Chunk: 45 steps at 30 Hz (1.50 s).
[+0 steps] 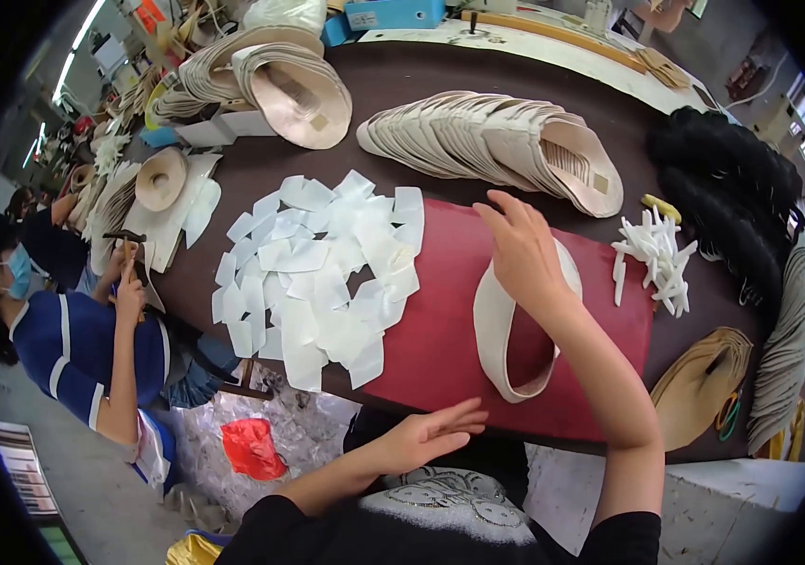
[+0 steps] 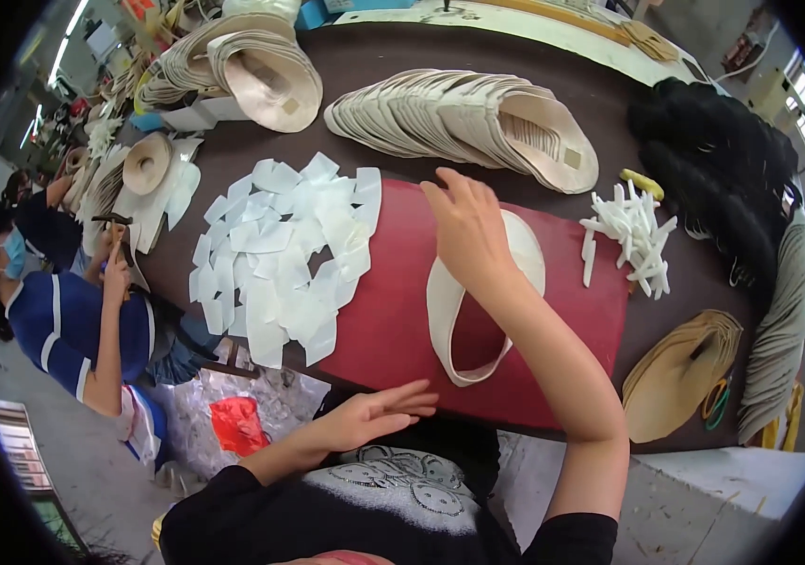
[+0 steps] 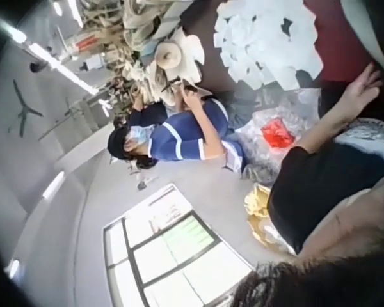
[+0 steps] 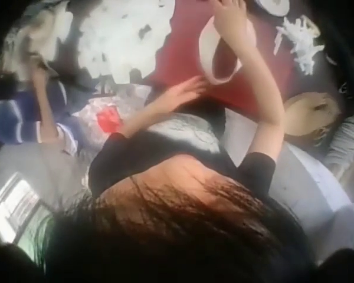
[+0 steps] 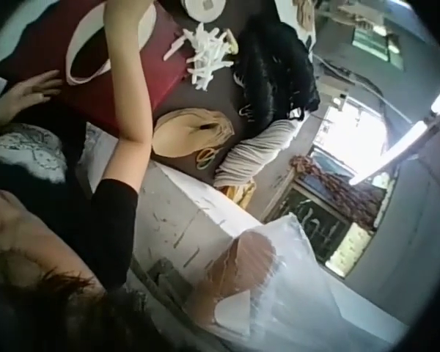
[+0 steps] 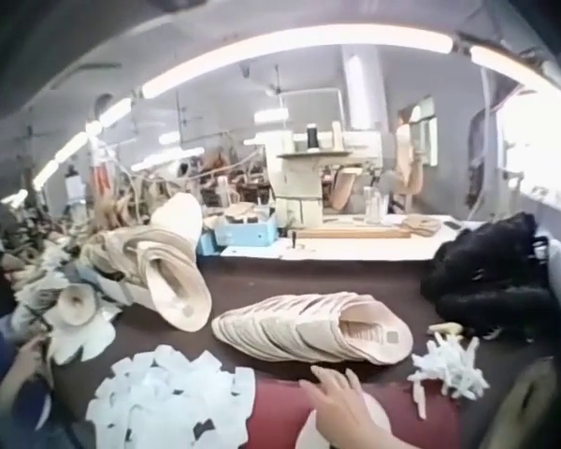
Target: Assembling and attaching lining components to shoe uppers at a factory workstation.
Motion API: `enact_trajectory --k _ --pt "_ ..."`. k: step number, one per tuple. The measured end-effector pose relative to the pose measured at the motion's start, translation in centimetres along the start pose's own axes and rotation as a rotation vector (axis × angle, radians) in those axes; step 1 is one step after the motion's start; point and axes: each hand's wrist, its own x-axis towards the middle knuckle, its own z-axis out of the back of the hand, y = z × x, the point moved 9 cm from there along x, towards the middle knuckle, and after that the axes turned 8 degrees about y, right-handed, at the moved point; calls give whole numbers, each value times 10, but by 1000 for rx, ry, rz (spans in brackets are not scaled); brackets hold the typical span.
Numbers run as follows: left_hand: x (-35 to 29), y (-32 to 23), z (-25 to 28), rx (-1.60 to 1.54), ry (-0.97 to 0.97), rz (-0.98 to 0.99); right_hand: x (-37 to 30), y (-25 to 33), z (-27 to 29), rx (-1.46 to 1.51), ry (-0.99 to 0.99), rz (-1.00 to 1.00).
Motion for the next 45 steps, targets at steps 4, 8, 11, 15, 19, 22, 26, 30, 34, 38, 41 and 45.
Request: enact_trajectory --k 4,8,11,15,19,22,26,30,34,38,41,45 --pt "-31 -70 30 786 -37 -110 26 29 -25 353 277 -41" --pt "-61 -113 103 774 -541 -200 37 54 -69 371 685 -84" --pt "-66 -115 121 872 -589 -289 30 85 -64 280 501 410" --pt "-47 -101 118 1142 -520 -324 38 81 -75 429 683 372" --pt "-37 -86 113 1359 -469 -373 53 59 -97 662 892 22" --pt "-37 -82 114 1403 -455 -395 63 27 -109 832 813 -360" --pt "-39 -84 115 1372 -457 -386 88 -12 -76 907 358 -557" --pt "-40 -84 118 1350 -487 -366 100 -14 -42 878 158 -582" --pt "-40 -81 121 1344 -517 -342 121 -5 0 768 -1 -554" --pt "-44 -81 120 1355 -536 -341 153 -14 45 1040 -207 -436" --pt "-61 -87 119 1041 -448 -304 165 7 40 1111 -6 -425" --pt "-87 -112 135 988 -533 -314 175 43 -11 1229 220 -376"
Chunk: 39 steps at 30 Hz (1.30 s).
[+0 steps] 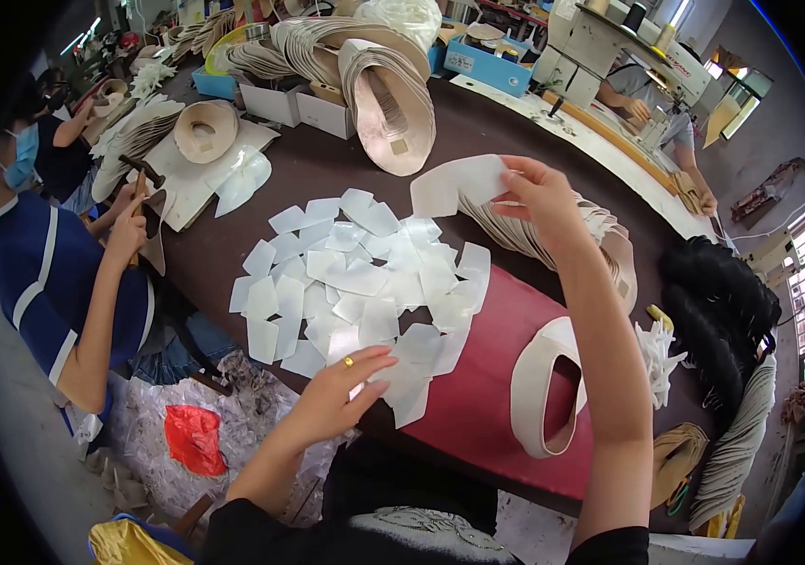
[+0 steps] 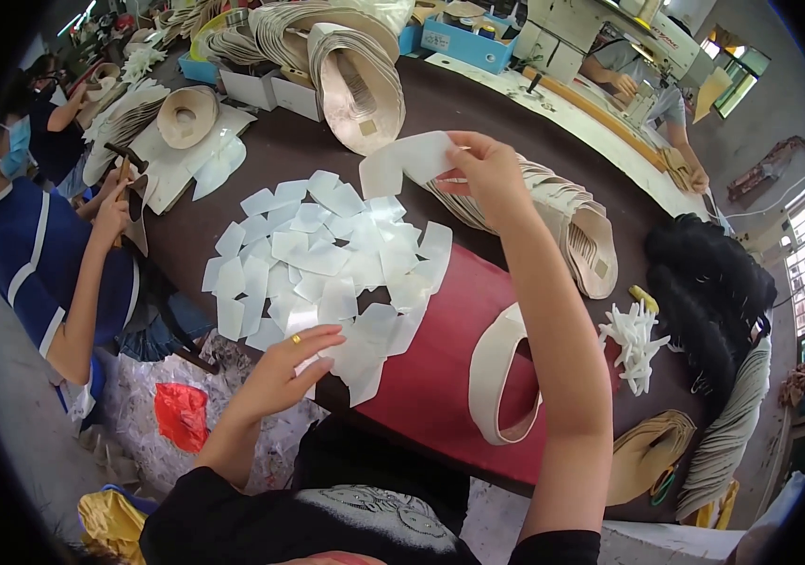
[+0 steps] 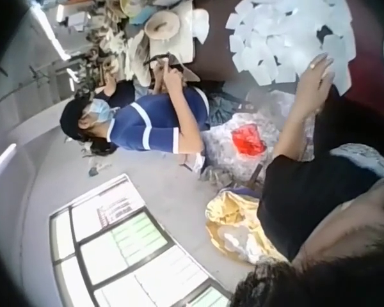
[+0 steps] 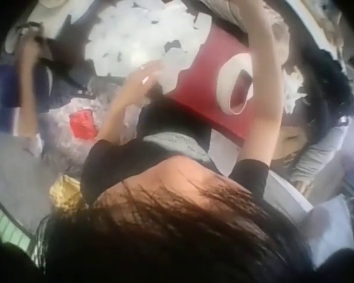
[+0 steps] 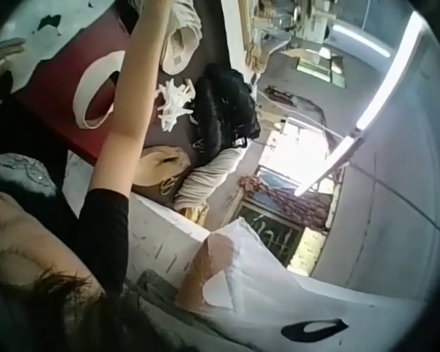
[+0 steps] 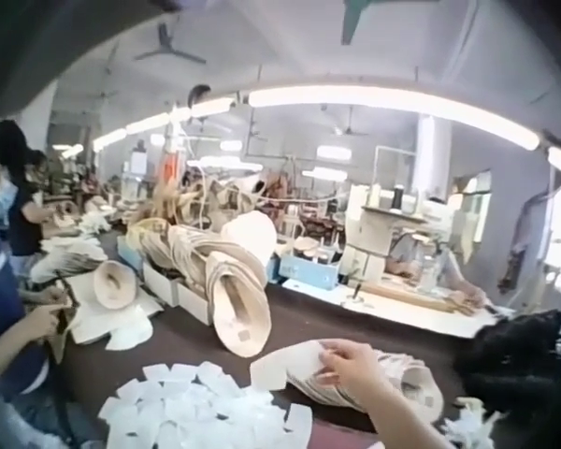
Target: Assembling and attaching lining components to shoe uppers at a factory workstation.
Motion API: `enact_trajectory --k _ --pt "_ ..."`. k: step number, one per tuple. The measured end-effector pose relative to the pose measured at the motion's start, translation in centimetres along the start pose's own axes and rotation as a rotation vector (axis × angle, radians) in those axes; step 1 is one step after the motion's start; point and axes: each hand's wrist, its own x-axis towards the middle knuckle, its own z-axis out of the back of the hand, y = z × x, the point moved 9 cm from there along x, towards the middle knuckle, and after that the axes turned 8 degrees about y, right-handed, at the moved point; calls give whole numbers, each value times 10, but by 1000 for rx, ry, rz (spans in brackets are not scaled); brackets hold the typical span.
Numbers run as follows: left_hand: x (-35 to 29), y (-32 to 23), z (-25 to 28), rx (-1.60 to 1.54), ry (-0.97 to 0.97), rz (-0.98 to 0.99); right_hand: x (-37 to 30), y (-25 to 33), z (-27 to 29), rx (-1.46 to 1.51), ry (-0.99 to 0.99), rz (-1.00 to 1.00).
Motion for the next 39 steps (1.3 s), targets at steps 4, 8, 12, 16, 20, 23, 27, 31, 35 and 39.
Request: enact_trajectory --k 4,8,12,16,20,23,27,31,35,39 --pt "4 -3 25 77 -77 11 45 -76 -41 515 91 -144" --pt "10 2 18 62 -50 56 65 -134 -34 309 -318 -64" --pt "7 11 14 147 -21 42 72 -123 -74 -1363 -196 89" --pt "20 15 24 174 -41 27 82 -116 -73 -1392 -157 142" --pt "15 11 26 135 30 63 55 -97 -68 -1383 -12 169" --pt "21 17 32 86 127 71 38 -92 -49 -1257 118 176" --pt "56 9 46 141 101 -67 9 -121 -51 -991 488 95" --pt "131 43 34 253 189 -53 -20 -104 -61 -865 486 60" --pt "190 25 14 191 279 -282 -72 -75 -60 -907 419 339" --pt "206 36 -20 142 514 -199 -131 -63 -66 -1122 469 529"
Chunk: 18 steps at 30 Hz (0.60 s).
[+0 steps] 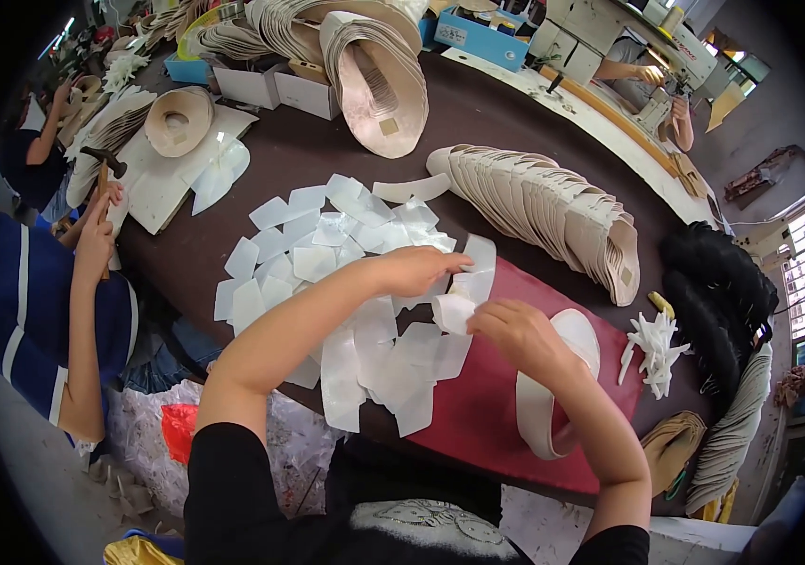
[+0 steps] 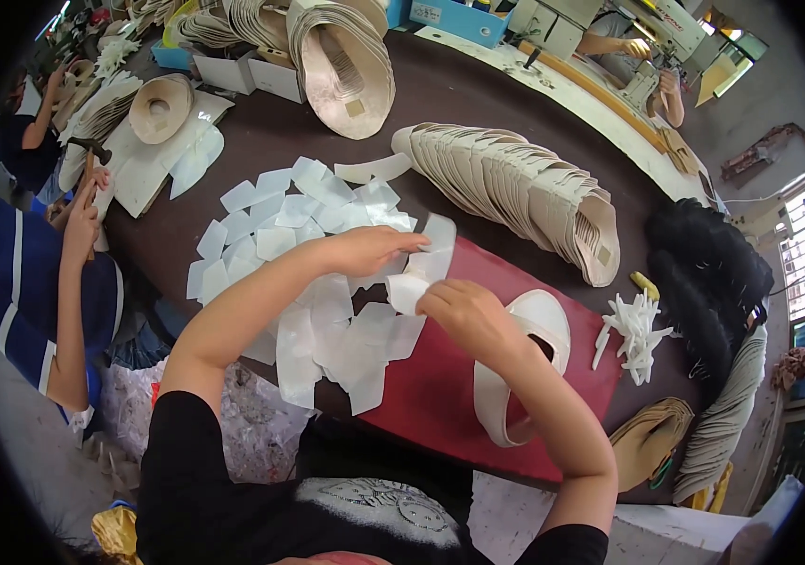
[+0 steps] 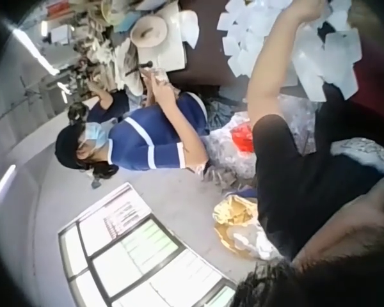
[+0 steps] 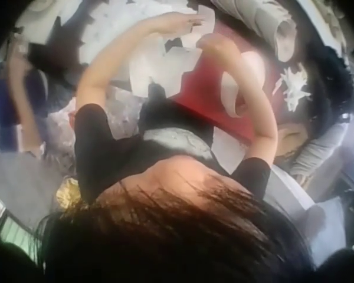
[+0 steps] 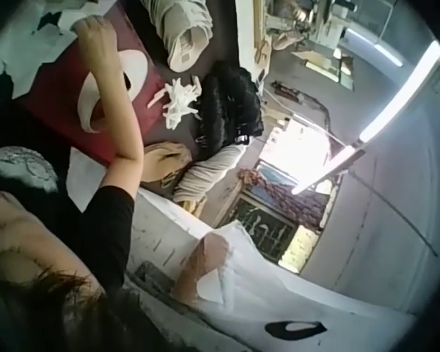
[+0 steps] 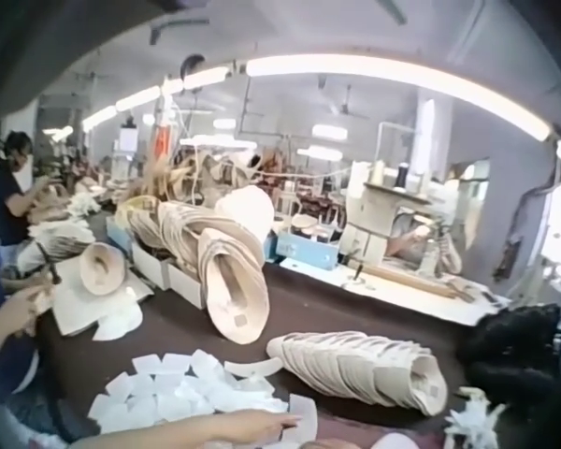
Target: Assembling and attaching lining components to shoe uppers at a factory workstation.
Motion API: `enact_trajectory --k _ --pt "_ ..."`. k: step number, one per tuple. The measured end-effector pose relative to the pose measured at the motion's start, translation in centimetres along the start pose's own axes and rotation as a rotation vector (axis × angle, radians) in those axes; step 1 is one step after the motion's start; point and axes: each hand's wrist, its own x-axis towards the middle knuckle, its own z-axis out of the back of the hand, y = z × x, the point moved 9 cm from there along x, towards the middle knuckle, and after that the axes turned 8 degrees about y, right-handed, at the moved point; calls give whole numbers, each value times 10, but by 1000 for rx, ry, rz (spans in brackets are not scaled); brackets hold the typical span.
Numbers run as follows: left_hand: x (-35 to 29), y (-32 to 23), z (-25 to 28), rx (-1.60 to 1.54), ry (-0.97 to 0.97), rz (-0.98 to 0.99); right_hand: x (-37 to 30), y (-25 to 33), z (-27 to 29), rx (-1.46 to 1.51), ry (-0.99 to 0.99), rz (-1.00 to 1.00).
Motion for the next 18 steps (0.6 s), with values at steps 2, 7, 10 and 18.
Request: enact_trajectory --k 2,7,10,18 --pt "5 11 -9 122 41 26 -21 7 17 55 -22 -48" --pt "8 11 -10 96 62 141 -61 -1 39 336 -3 -267" --pt "6 -9 1 64 -1 229 -62 1 38 313 -38 -276" --pt "2 0 5 -560 -244 309 -34 28 5 -28 -51 -26"
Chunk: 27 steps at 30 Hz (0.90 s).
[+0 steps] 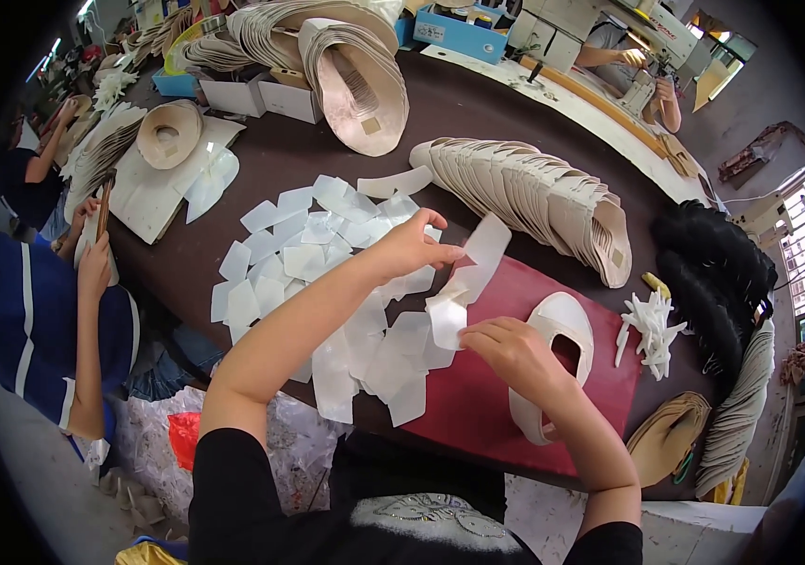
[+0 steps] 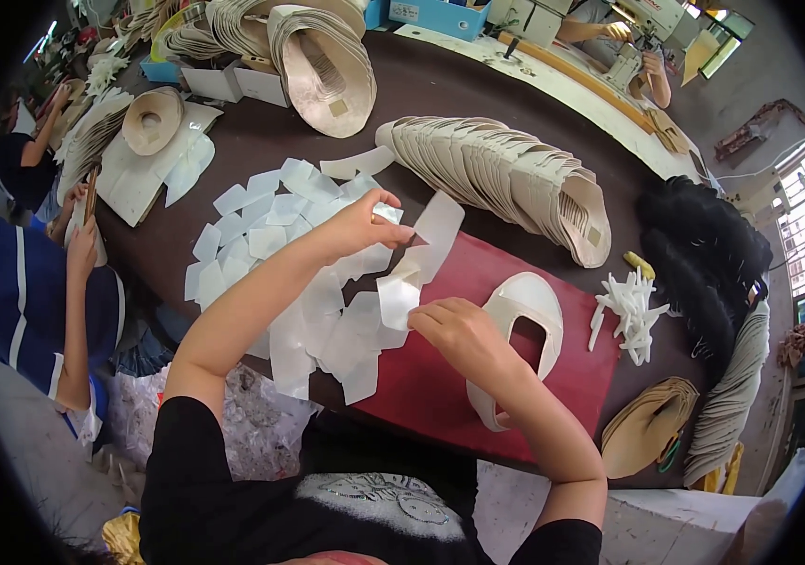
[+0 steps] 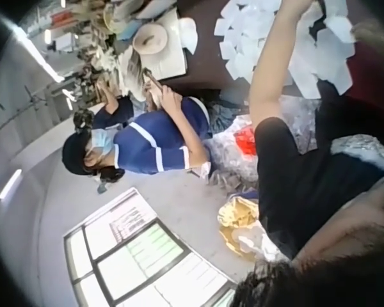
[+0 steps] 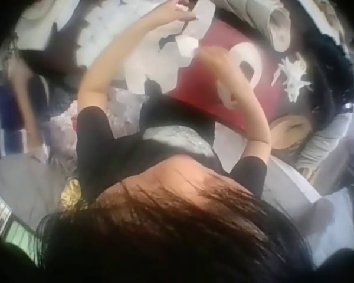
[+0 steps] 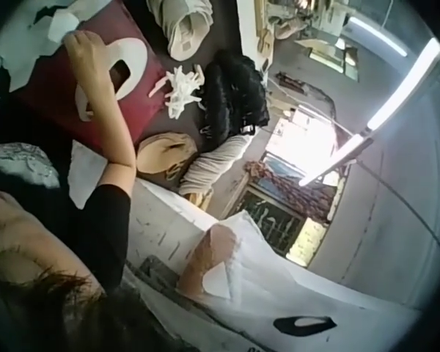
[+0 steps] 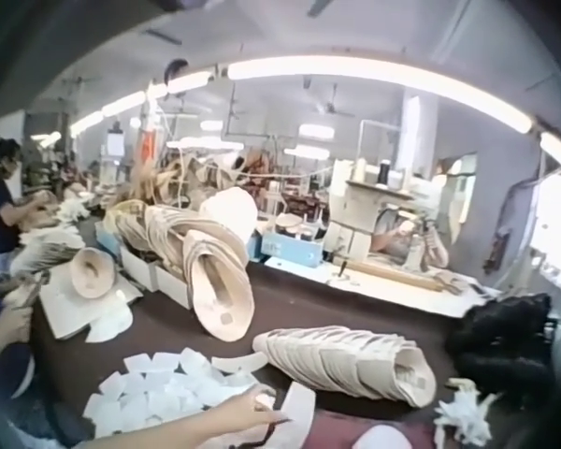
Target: Assembling and attaching lining components to shoe uppers at a factory workstation.
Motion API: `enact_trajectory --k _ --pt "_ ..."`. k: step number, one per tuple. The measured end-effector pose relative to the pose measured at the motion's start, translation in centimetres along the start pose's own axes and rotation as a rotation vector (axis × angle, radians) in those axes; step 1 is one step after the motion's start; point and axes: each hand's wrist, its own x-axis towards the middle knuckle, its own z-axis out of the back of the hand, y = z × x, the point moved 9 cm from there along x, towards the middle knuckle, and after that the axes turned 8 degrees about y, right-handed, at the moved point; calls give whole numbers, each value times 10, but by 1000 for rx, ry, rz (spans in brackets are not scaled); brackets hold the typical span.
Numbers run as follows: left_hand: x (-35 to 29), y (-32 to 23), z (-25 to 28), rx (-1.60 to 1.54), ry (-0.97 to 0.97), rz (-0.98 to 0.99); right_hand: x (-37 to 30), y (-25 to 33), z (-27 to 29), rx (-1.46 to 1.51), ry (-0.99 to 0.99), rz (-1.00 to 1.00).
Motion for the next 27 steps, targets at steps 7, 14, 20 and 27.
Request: enact_trajectory --k 7,14,20,27 --pt "-8 -14 -15 47 29 -205 -8 6 -8 21 160 -52" --pt "-31 -75 -38 490 -42 -527 -3 -6 10 -7 23 -61" --pt "8 17 48 -96 -247 -281 -15 19 0 -16 184 -13" --pt "-36 52 80 -359 -335 0 -79 8 31 426 70 -269"
